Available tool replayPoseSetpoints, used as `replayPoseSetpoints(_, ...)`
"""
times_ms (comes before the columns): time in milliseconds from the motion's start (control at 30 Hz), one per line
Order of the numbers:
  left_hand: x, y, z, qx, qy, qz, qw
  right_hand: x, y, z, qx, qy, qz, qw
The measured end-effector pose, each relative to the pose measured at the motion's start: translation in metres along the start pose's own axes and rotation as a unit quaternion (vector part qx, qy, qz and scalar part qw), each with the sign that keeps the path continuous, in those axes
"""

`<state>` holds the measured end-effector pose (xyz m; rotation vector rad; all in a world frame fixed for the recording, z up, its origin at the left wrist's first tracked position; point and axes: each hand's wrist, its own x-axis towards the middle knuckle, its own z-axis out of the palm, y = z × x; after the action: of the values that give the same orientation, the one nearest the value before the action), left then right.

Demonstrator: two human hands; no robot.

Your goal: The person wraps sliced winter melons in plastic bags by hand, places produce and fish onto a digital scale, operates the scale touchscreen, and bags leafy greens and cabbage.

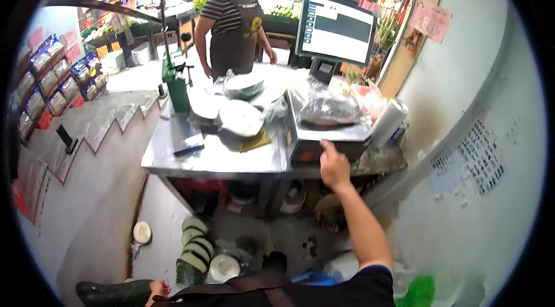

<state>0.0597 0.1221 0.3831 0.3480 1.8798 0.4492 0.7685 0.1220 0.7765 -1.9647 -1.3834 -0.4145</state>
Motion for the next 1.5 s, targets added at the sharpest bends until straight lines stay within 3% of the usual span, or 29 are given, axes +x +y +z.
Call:
replayPoseSetpoints(100, -0.011, 0.015, 0.064, -0.051, -0.051, -0.012, 0.997, 0.141, 0.03, -0.011, -0.051, -0.019, 0.023, 0.998)
replayPoseSetpoints(133, -0.018, 0.023, 0.086, -0.058, -0.076, -0.008, 0.995, 0.178, 0.055, -0.005, -0.038, 0.024, -0.005, 0.999)
replayPoseSetpoints(200, -0.035, 0.028, 0.132, -0.014, -0.113, -0.003, 0.993, 0.243, 0.088, 0.01, -0.041, 0.033, -0.004, 0.999)
replayPoseSetpoints(300, -0.049, 0.05, 0.206, 0.046, -0.208, 0.05, 0.976, 0.285, 0.126, 0.002, -0.109, 0.009, 0.04, 0.993)
replayPoseSetpoints(367, -0.041, 0.056, 0.238, 0.06, -0.264, 0.087, 0.959, 0.303, 0.192, 0.013, -0.116, 0.045, -0.019, 0.992)
replayPoseSetpoints(400, -0.064, 0.072, 0.246, 0.075, -0.24, 0.081, 0.964, 0.307, 0.206, 0.017, -0.109, 0.028, 0.047, 0.993)
replayPoseSetpoints(467, -0.212, 0.161, 0.277, 0.105, -0.192, 0.067, 0.974, 0.307, 0.216, 0.012, -0.128, 0.009, 0.09, 0.988)
replayPoseSetpoints(567, -0.216, 0.177, 0.279, 0.163, -0.165, 0.098, 0.968, 0.314, 0.235, 0.008, -0.08, 0.042, 0.107, 0.99)
replayPoseSetpoints(767, -0.15, 0.144, 0.269, 0.131, -0.079, 0.054, 0.987, 0.331, 0.252, 0.006, -0.104, 0.042, 0.126, 0.986)
replayPoseSetpoints(900, -0.161, 0.143, 0.28, 0.156, -0.097, 0.057, 0.981, 0.362, 0.215, 0.008, -0.07, 0.056, 0.032, 0.995)
replayPoseSetpoints(1033, -0.185, 0.16, 0.303, 0.094, -0.142, 0.076, 0.983, 0.394, 0.171, 0.009, -0.059, 0.064, -0.023, 0.996)
replayPoseSetpoints(1233, -0.186, 0.16, 0.316, 0.077, -0.179, 0.09, 0.977, 0.359, 0.233, 0.014, -0.058, 0.117, 0.0, 0.991)
replayPoseSetpoints(1367, -0.2, 0.165, 0.302, 0.206, -0.139, 0.091, 0.964, 0.346, 0.273, 0.017, -0.112, 0.142, 0.006, 0.983)
replayPoseSetpoints(1467, -0.185, 0.154, 0.292, 0.282, -0.108, 0.103, 0.948, 0.372, 0.244, 0.019, -0.101, 0.106, -0.057, 0.988)
replayPoseSetpoints(1500, -0.165, 0.145, 0.29, 0.298, -0.098, 0.118, 0.942, 0.381, 0.197, 0.002, -0.079, 0.041, -0.042, 0.995)
